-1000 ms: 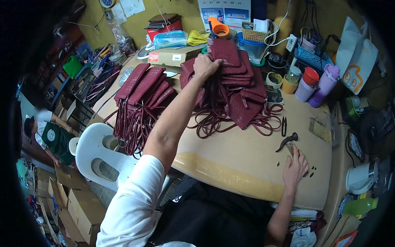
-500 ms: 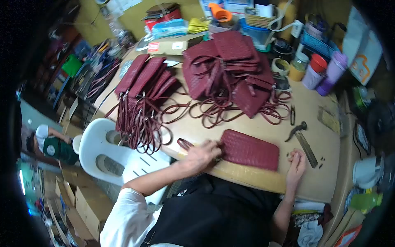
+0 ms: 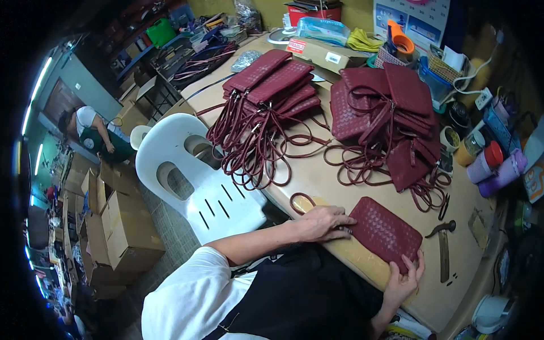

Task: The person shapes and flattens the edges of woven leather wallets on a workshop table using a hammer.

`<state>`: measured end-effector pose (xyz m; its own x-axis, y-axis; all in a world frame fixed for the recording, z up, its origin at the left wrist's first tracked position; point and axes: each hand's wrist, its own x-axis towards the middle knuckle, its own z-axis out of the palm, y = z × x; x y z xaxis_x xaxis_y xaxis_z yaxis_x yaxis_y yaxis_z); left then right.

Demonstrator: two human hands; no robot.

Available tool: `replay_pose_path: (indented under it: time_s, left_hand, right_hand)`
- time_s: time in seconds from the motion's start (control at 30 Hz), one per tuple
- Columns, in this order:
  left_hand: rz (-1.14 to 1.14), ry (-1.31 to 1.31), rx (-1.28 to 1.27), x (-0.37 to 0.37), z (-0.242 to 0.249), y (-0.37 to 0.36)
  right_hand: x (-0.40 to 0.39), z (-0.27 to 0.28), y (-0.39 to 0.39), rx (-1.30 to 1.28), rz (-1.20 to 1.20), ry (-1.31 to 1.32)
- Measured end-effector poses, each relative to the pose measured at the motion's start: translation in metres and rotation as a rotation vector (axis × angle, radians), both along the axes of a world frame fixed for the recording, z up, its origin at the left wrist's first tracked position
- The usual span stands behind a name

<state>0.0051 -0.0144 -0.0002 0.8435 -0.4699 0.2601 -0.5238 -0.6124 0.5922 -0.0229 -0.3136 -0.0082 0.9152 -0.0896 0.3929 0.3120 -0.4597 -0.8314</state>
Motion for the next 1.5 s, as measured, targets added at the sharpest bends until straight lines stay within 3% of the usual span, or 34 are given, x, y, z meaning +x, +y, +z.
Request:
replay_pose_path:
  time_s: [0.1,0.2,0.33,0.4,0.43,0.47,0.53,0.6,0.67,0.7,0.77,0.87,0.93,1.0,1.07,1.13,1.27,1.33,1.37,1.4,1.47,1.5]
  left_hand:
    - [0.151,-0.137,-0.418,0.004,0.011,-0.006]
    - [0.188,-0.076,-0.432,-0.002,0.024,-0.005]
    - [0.181,0.087,-0.3,-0.02,0.037,0.005]
    - [0.059,0.239,-0.171,-0.026,0.03,0.021]
    - [0.025,0.325,-0.077,-0.028,0.034,0.032]
    - [0.105,0.475,-0.179,-0.028,0.041,0.035]
    - [0.255,0.456,-0.279,-0.017,0.028,0.033]
    - [0.27,0.432,-0.251,0.004,0.023,0.017]
    - [0.301,0.273,-0.25,0.025,-0.003,-0.001]
    - [0.327,0.314,-0.334,0.028,-0.002,-0.008]
    - [0.324,0.41,-0.395,0.031,-0.006,-0.006]
    - [0.307,0.472,-0.529,0.023,-0.013,-0.007]
    - [0.256,0.552,-0.799,0.016,-0.007,-0.011]
    - [0.222,0.601,-0.856,0.012,-0.009,-0.014]
    - [0.279,0.49,-0.962,0.008,-0.014,-0.023]
    - [0.322,0.439,-0.943,0.009,-0.008,-0.026]
    - [0.363,0.28,-0.913,0.02,-0.005,-0.025]
    - [0.407,-0.152,-0.307,0.026,0.018,-0.028]
    - [0.438,-0.35,-0.137,0.023,0.036,-0.038]
    - [0.341,-0.342,-0.156,0.021,0.041,-0.044]
    - [-0.117,-0.12,-0.115,0.019,0.034,-0.056]
    - [-0.22,-0.151,-0.056,0.013,0.035,-0.072]
  right_hand:
    - [-0.002,0.014,-0.003,-0.112,-0.06,0.005]
    - [-0.003,0.016,-0.001,0.07,-0.086,-0.011]
    - [-0.019,0.019,-0.001,0.073,-0.1,-0.025]
    - [-0.027,0.022,-0.016,0.119,0.211,0.342]
    - [-0.026,0.017,-0.031,0.11,0.306,0.288]
    - [-0.025,0.018,-0.031,0.11,0.288,0.291]
    - [-0.016,0.026,-0.02,0.395,-0.019,0.544]
    - [0.006,0.046,0.002,0.203,-0.212,0.558]
    - [0.023,-0.003,-0.017,0.18,-0.041,0.422]
    - [0.02,-0.002,-0.02,0.176,-0.074,0.414]
    - [0.021,0.003,-0.014,0.437,0.164,0.342]
    - [0.013,0.014,-0.01,0.494,0.224,0.313]
    - [0.011,0.013,-0.005,0.568,0.159,0.288]
    - [0.014,0.003,-0.004,0.49,0.027,0.229]
    - [0.011,0.003,0.003,0.48,-0.061,0.176]
    - [0.004,0.007,0.007,0.098,-0.168,0.17]
    - [0.001,0.016,0.001,-0.105,-0.166,0.231]
    - [0.015,0.022,-0.019,-0.282,-0.291,0.347]
    - [0.027,0.027,-0.03,-0.501,-0.41,0.144]
    - [0.04,0.031,-0.042,-0.719,-0.527,-0.064]
    - [0.06,0.026,-0.061,-0.8,-0.558,-0.034]
    - [0.072,0.02,-0.068,-0.799,-0.573,-0.027]
